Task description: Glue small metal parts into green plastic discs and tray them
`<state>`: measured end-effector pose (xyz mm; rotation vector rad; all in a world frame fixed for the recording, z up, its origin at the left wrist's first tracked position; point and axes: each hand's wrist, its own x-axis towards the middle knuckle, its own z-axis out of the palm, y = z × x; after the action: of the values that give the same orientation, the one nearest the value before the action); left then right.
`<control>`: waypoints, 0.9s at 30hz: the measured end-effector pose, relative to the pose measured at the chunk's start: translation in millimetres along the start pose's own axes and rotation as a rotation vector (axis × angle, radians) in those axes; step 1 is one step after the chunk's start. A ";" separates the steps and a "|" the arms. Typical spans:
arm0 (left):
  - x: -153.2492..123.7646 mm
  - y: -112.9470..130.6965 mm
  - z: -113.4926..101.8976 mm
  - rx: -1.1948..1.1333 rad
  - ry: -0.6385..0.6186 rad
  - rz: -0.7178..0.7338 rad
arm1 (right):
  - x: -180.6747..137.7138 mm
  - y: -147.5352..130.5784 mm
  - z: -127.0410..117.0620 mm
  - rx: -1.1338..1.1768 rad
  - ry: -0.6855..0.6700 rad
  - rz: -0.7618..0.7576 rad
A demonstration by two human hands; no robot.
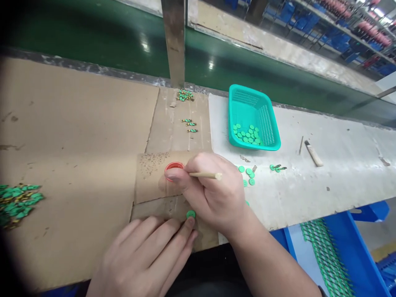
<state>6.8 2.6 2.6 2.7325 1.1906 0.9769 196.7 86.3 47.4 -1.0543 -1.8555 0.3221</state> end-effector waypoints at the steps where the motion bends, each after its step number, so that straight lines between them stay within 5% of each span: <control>1: -0.4 0.2 0.7 -0.001 0.007 -0.003 | -0.2 0.1 0.3 -0.011 -0.003 -0.001; 21: -1.8 3.1 5.0 -0.015 0.034 -0.030 | -0.5 1.8 3.4 -0.069 -0.003 0.017; 27: -5.3 3.1 5.7 -0.021 0.066 -0.010 | -6.9 -1.7 -5.8 -0.040 0.059 -0.095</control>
<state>9.3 -1.8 -4.1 2.6952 1.1950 1.0807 201.8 78.8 47.3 -0.9890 -1.8585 0.1969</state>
